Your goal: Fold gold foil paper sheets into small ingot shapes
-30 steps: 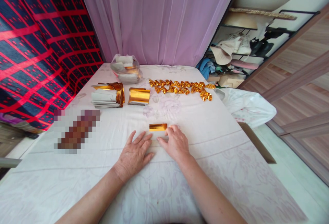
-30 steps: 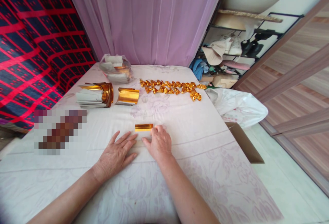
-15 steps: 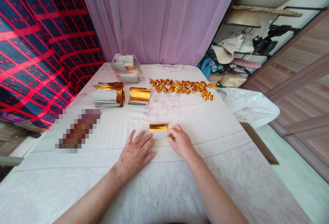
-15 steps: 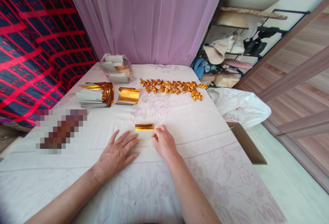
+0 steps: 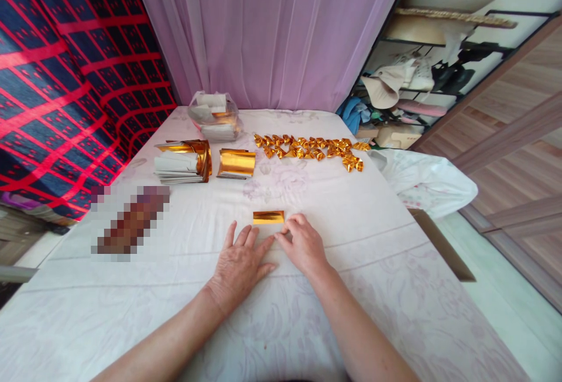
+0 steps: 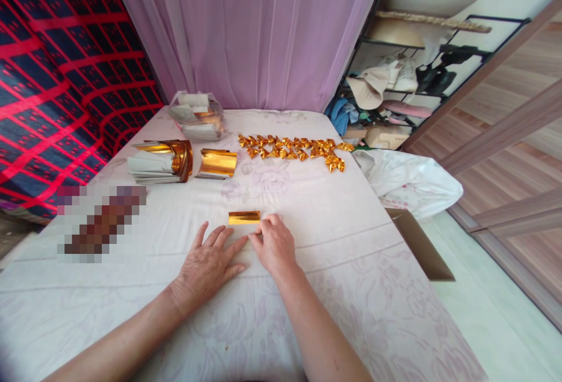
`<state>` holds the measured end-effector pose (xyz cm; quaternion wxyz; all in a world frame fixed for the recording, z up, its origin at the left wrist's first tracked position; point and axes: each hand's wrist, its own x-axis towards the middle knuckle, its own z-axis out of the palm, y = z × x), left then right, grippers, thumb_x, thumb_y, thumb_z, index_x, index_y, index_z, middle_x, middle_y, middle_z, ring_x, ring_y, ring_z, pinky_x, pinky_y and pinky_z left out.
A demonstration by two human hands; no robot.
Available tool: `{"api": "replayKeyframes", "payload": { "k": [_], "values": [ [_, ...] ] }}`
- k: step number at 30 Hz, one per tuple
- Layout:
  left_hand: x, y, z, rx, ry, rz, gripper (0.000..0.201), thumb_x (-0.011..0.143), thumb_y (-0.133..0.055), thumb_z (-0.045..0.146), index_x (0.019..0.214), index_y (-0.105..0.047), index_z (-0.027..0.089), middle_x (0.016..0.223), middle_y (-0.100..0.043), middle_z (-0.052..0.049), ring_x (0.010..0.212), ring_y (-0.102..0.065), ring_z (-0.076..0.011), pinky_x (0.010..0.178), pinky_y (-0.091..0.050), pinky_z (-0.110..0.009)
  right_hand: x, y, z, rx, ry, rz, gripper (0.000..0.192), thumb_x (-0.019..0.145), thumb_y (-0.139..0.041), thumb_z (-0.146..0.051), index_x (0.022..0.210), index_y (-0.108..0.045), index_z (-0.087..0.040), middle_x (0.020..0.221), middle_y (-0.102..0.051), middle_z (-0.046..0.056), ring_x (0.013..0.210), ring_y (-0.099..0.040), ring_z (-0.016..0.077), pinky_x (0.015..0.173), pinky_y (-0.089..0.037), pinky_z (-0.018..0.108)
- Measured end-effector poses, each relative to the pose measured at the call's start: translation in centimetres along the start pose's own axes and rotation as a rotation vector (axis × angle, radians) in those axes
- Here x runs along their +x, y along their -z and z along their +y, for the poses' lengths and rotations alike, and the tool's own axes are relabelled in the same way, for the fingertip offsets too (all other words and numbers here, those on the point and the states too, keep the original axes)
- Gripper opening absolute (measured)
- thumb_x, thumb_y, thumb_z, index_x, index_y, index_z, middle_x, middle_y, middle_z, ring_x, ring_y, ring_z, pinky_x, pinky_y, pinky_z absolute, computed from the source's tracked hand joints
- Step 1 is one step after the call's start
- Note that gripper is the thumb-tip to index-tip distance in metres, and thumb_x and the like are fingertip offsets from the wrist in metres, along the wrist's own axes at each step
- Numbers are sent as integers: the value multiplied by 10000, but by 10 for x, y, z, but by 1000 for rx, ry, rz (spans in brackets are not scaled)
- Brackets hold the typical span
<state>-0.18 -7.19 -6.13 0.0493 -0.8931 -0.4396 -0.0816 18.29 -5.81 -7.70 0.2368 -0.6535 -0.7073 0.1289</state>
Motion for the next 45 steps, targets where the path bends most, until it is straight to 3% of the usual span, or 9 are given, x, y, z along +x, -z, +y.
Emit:
{"api": "replayKeyframes", "payload": {
  "k": [8, 16, 23, 28, 33, 38, 45],
  "values": [
    [-12, -8, -21, -74, -40, 38, 412, 914, -533, 499, 1246, -625, 273, 1321, -620, -56, 1254, -521, -309, 1153, -170, -579, 4, 2, 13, 201, -2, -82, 148, 764, -616, -74, 772, -567, -213, 935, -557, 3, 716, -564, 109, 710, -465, 247],
    [-14, -14, -42, -202, -85, 50, 277, 936, -510, 404, 1119, -652, 251, 1318, -631, -11, 1281, -512, -252, 1192, -84, -509, 4, 0, 16, 220, 4, -88, 145, 765, -589, -68, 777, -571, -212, 945, -552, 5, 716, -559, 106, 691, -461, 236],
    [-11, -9, -39, -252, -64, 64, 196, 928, -520, 316, 1048, -655, 240, 1262, -666, -30, 1261, -535, -256, 1169, -150, -557, 3, -1, 16, 204, 35, -70, 140, 772, -586, -74, 766, -578, -214, 932, -564, 7, 722, -565, 114, 689, -459, 240],
    [-7, -8, -39, -318, -18, 42, 165, 901, -551, 289, 1027, -642, 233, 1233, -678, -43, 1235, -550, -264, 1142, -205, -584, 1, 0, 14, 147, 68, -15, 197, 806, -570, -124, 976, -583, -222, 989, -598, 29, 756, -576, 140, 745, -474, 276],
    [4, -9, -36, -356, 86, 56, 183, 884, -561, 258, 1052, -618, 212, 1156, -684, -71, 1096, -619, -227, 1104, -311, -534, 0, 1, 9, 67, 67, -9, 259, 854, -584, -238, 1111, -573, -210, 1060, -613, 64, 787, -590, 163, 785, -481, 307],
    [10, -16, -35, -334, 114, 127, 390, 861, -603, 274, 1234, -539, 180, 1219, -636, -114, 1126, -591, -250, 1077, -347, -526, 0, 1, 9, 60, 59, -13, 299, 845, -605, -250, 1140, -591, -206, 1075, -615, 61, 784, -597, 159, 786, -486, 305],
    [8, -14, -34, -370, 127, 86, 263, 856, -605, 250, 1115, -577, 215, 1114, -682, -67, 1060, -620, -235, 1089, -327, -528, -1, 2, 15, 163, 85, -13, 235, 892, -553, -313, 1096, -622, -217, 1007, -631, 46, 742, -594, 141, 742, -491, 281]
  ]
}}
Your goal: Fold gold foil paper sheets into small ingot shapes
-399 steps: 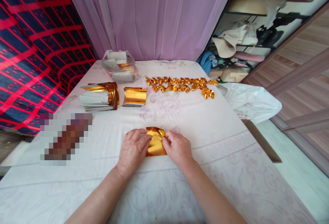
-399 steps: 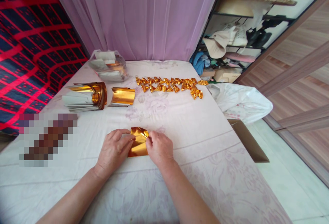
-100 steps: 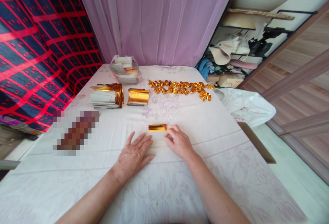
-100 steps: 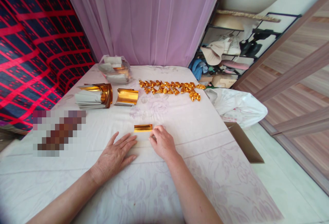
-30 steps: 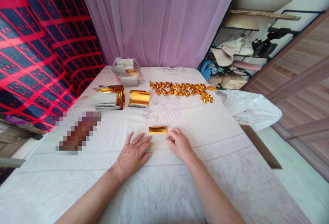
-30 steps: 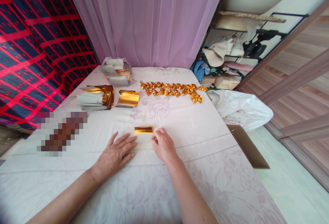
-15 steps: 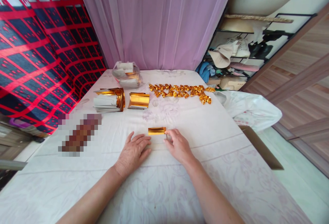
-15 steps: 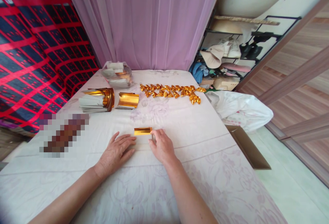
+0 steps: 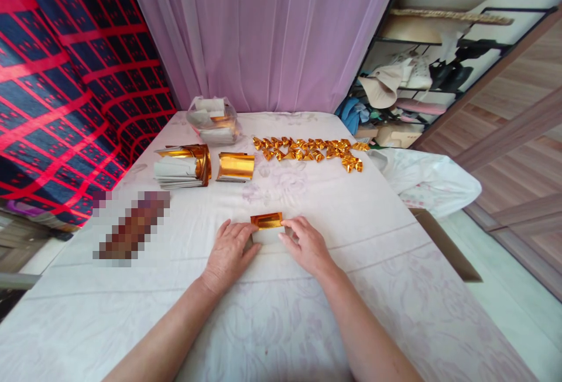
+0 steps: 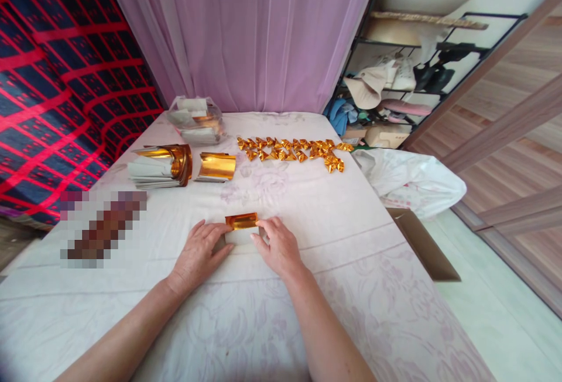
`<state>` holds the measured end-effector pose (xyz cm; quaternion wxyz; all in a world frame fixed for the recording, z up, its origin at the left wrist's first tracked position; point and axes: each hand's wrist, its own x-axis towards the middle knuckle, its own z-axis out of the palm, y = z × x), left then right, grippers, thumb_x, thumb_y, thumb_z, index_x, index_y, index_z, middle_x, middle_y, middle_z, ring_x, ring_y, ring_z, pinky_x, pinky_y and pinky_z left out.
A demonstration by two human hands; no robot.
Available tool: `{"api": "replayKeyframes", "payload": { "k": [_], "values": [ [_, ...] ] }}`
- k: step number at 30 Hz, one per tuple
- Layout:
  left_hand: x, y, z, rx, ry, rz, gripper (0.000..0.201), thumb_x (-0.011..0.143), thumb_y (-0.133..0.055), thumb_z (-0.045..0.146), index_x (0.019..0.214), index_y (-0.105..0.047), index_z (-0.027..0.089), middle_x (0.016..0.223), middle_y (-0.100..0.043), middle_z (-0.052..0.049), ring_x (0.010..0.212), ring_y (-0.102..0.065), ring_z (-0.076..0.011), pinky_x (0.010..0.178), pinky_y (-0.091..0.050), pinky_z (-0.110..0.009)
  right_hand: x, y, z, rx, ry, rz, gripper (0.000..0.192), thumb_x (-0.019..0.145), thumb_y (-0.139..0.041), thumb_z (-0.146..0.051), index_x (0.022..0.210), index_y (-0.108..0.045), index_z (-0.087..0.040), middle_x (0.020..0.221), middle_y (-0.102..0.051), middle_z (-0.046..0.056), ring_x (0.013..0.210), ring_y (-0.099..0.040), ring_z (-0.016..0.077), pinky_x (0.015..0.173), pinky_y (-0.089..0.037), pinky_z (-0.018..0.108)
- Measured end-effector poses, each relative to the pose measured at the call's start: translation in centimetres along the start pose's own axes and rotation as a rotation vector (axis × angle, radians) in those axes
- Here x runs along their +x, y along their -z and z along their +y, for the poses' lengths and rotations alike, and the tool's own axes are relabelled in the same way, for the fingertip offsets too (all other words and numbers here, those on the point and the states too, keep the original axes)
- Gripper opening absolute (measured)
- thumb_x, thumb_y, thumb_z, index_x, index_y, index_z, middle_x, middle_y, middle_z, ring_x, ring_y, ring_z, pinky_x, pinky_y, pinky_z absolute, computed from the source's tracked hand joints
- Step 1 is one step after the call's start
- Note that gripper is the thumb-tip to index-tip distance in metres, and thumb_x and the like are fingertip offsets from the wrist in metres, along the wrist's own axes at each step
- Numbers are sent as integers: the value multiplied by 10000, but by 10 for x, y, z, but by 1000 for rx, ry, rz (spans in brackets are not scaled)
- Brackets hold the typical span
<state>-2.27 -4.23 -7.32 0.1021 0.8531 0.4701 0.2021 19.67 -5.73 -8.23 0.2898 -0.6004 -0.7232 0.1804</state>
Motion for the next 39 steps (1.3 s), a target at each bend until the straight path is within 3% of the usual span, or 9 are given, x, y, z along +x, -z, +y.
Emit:
{"api": "replayKeyframes", "payload": {
  "k": [5, 9, 16, 22, 25, 31, 39],
  "values": [
    [-1, 0, 1, -6, -13, 20, 215, 865, -581, 220, 1079, -563, 226, 1069, -693, -54, 1029, -631, -224, 1091, -316, -533, 3, 0, 2, 64, -4, 36, 278, 964, -390, -281, 1007, -659, -225, 999, -663, 54, 921, -628, 163, 824, -485, 289],
    [-2, 0, 1, 13, -74, 34, 227, 886, -542, 195, 1107, -556, 241, 1067, -703, -48, 1015, -641, -218, 1094, -303, -539, 4, 1, 3, 70, -11, 34, 314, 977, -362, -295, 1000, -669, -231, 967, -672, 50, 931, -632, 162, 833, -481, 283],
    [-3, 0, 1, 41, -111, 53, 240, 887, -526, 159, 1110, -569, 236, 1203, -670, -73, 1089, -625, -227, 1088, -312, -537, 4, 1, 5, 140, -38, -8, 203, 908, -489, -263, 977, -674, -218, 947, -663, 43, 809, -638, 143, 682, -498, 240],
    [-4, 0, 2, 41, -150, 60, 174, 878, -506, 117, 974, -600, 229, 1163, -691, -57, 1042, -645, -200, 1092, -325, -514, 6, 8, 1, 164, -27, -23, 112, 841, -571, -201, 853, -682, -215, 891, -672, 23, 764, -641, 129, 701, -507, 239],
    [-3, 0, 2, 62, -179, 78, 157, 917, -480, 147, 933, -611, 232, 1166, -691, -54, 1019, -652, -190, 1086, -339, -505, 7, 12, 0, 220, -44, -37, 158, 870, -539, -240, 797, -677, -215, 854, -676, 22, 793, -645, 137, 692, -505, 233],
    [-3, 0, 3, 84, -192, 85, 158, 928, -483, 161, 939, -624, 233, 1171, -688, -58, 1009, -654, -192, 1076, -357, -505, 4, 7, 8, 261, -67, -8, 101, 774, -626, -242, 848, -689, -214, 1079, -649, 46, 715, -625, 104, 715, -516, 257],
    [-4, 2, 3, 119, -219, 66, 213, 891, -486, 105, 922, -650, 238, 1230, -653, -65, 1090, -617, -214, 1072, -372, -519, 4, 6, 10, 289, -102, -43, 73, 750, -591, -227, 804, -640, -220, 794, -679, -10, 663, -612, 129, 671, -488, 263]
  ]
}}
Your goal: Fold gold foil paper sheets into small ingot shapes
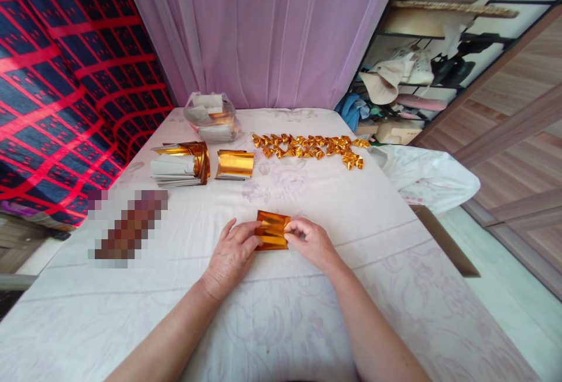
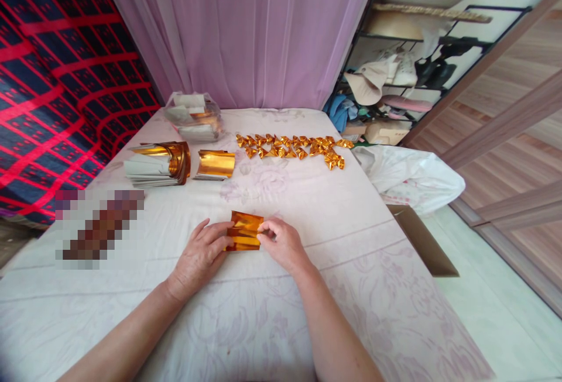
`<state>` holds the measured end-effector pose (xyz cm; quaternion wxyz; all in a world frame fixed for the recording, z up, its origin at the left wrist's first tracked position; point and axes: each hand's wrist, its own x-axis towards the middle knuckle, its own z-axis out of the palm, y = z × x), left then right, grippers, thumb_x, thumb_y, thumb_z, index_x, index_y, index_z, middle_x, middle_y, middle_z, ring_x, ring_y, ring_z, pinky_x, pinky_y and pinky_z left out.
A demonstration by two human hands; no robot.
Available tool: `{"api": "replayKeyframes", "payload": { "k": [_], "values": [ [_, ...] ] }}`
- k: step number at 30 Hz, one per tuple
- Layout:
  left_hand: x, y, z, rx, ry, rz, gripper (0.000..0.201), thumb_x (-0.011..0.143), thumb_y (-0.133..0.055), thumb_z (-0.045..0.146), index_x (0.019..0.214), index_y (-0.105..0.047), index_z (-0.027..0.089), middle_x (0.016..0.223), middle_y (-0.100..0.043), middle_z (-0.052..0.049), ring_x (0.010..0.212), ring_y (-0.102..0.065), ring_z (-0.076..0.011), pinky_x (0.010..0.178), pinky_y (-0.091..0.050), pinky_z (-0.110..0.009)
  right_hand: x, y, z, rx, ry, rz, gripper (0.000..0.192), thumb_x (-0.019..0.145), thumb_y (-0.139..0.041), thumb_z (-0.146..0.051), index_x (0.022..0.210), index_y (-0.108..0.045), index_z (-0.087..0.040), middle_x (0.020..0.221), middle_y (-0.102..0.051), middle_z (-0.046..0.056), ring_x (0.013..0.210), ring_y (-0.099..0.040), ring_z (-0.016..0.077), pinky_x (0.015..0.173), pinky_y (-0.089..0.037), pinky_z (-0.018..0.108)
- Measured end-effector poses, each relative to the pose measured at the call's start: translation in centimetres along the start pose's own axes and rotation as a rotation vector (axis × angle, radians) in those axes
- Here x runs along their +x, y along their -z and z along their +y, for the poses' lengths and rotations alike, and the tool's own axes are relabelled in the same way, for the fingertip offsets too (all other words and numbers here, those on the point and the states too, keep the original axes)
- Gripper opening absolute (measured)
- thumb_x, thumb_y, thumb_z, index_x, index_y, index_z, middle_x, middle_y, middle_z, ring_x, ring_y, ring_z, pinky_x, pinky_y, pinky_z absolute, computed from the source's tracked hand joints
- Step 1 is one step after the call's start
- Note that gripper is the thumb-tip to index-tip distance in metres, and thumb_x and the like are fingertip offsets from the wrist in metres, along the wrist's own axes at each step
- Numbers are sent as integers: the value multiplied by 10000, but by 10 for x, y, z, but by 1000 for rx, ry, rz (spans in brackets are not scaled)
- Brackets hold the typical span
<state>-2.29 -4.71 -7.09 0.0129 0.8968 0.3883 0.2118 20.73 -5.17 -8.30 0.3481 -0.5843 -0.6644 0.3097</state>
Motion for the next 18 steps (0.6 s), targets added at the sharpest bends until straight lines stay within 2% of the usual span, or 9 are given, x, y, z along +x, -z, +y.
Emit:
{"api": "replayKeyframes", "payload": {
  "k": [3, 5, 8, 10, 12, 15, 18],
  "values": [
    [0, 2, 3, 24, -26, 32, 216, 900, -489, 132, 979, -665, 230, 1272, -626, -79, 1173, -567, -239, 1081, -366, -509, -1, -4, 3, 70, -60, 50, 141, 763, -571, -255, 886, -632, -221, 767, -675, -11, 661, -623, 137, 659, -495, 264],
    [-1, 3, 5, 20, -48, 45, 227, 905, -496, 164, 1043, -666, 225, 1277, -623, -80, 1203, -541, -250, 1092, -353, -504, -1, -8, 7, 128, -65, 108, 250, 771, -555, -253, 1013, -605, -220, 784, -669, -12, 661, -623, 132, 642, -500, 251],
    [-1, 3, 7, -17, -82, 39, 250, 912, -521, 255, 1119, -657, 223, 1243, -646, -73, 1204, -533, -259, 1110, -317, -507, 0, -13, 11, 168, -41, 201, 494, 768, -557, -226, 1257, -490, -219, 788, -646, -30, 651, -611, 117, 617, -494, 224],
    [-1, 2, 8, -49, -92, 27, 272, 915, -532, 315, 1139, -654, 222, 1210, -666, -68, 1188, -541, -265, 1111, -301, -510, -1, -15, 10, 175, -23, 241, 602, 774, -560, -218, 1355, -404, -220, 779, -632, -40, 647, -603, 111, 608, -489, 212],
    [0, 2, 11, -82, -70, 16, 275, 920, -529, 346, 1131, -655, 223, 1186, -682, -62, 1160, -556, -266, 1095, -302, -510, -2, -16, 6, 162, 10, 269, 604, 787, -558, -225, 1367, -392, -218, 770, -626, -42, 647, -598, 112, 611, -491, 213],
    [1, 2, 15, -134, 21, 0, 269, 939, -503, 361, 1126, -644, 229, 1171, -693, -61, 1135, -571, -261, 1065, -306, -510, -5, -16, -5, 94, 98, 328, 509, 811, -551, -224, 1309, -446, -218, 777, -640, -32, 687, -614, 124, 678, -517, 244],
    [2, 1, 18, -188, 131, 3, 319, 959, -466, 398, 1198, -591, 228, 1181, -686, -79, 1129, -581, -257, 1044, -309, -507, -9, -16, -19, -14, 254, 391, 469, 831, -557, -190, 1288, -459, -224, 815, -665, -16, 745, -640, 141, 750, -534, 280]
  ]
}}
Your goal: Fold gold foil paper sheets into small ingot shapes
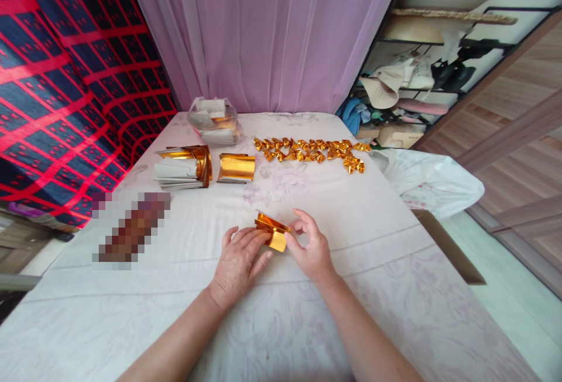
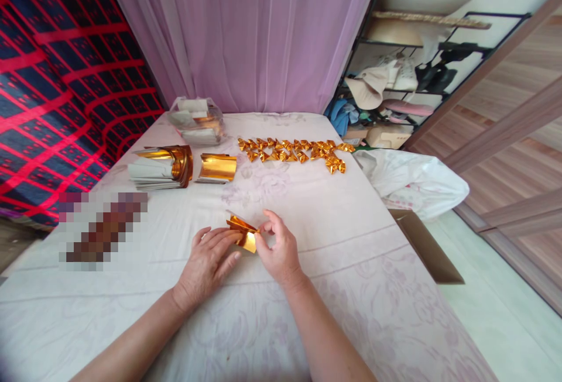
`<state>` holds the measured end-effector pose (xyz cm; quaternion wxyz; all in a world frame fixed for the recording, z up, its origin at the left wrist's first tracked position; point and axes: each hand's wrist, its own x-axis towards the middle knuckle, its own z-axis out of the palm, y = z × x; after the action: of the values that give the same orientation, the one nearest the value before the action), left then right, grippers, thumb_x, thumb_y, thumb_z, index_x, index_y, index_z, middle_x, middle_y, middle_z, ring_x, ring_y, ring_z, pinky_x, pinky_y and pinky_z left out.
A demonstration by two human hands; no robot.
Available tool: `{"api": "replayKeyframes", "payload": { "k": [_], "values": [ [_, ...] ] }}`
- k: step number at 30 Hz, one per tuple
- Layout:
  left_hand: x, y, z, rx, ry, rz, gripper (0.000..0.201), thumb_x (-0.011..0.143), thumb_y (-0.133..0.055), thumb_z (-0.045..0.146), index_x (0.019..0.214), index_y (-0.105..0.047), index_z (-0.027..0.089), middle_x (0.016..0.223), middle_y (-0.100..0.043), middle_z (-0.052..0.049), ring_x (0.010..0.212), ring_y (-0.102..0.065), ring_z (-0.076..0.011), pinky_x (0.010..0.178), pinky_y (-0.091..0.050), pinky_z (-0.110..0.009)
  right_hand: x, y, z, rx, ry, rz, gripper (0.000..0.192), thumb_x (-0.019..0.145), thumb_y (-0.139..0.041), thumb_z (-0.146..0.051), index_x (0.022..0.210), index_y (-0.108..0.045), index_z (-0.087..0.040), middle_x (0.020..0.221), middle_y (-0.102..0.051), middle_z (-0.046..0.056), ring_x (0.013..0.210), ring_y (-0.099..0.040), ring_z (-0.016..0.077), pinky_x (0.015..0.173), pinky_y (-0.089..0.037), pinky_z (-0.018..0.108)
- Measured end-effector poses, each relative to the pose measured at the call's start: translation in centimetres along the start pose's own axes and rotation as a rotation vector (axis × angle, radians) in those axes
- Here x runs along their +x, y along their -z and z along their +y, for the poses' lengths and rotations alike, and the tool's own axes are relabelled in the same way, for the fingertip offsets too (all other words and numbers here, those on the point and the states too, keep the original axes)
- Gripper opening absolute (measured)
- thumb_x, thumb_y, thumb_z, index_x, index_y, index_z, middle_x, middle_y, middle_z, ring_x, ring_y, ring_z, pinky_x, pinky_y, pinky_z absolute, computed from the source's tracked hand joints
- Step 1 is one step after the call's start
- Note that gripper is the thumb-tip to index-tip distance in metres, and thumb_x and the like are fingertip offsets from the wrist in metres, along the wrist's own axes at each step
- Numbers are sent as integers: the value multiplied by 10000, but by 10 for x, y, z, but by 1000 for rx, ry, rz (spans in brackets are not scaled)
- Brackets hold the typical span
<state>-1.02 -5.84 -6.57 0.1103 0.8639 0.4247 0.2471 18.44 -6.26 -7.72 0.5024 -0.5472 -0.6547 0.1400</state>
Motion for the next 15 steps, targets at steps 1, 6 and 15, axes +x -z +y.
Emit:
{"api": "replayKeyframes", "payload": {
  "k": [1, 6, 15],
  "values": [
    [0, -1, 0, -24, 30, 8, 353, 960, -459, 422, 1234, -563, 225, 1190, -681, -87, 1127, -584, -256, 1040, -312, -506, 0, 0, -4, -26, 72, 16, 460, 838, -558, -172, 1284, -461, -226, 824, -670, -10, 761, -645, 146, 777, -535, 295],
    [-2, -6, 0, -160, 89, 34, 555, 922, -466, 565, 1347, -450, 208, 1267, -637, -128, 1177, -573, -279, 1052, -305, -518, 1, -4, -17, -75, 315, 27, 443, 868, -549, -123, 1289, -462, -231, 829, -682, 14, 782, -647, 168, 798, -539, 339],
    [1, -9, 6, -331, 123, 59, 411, 930, -469, 530, 1185, -583, 229, 1075, -711, -67, 992, -658, -217, 1086, -325, -500, -2, -10, -18, -83, 353, -32, 431, 893, -524, -134, 1304, -476, -253, 875, -712, 26, 840, -672, 181, 818, -558, 347]
  ]
}}
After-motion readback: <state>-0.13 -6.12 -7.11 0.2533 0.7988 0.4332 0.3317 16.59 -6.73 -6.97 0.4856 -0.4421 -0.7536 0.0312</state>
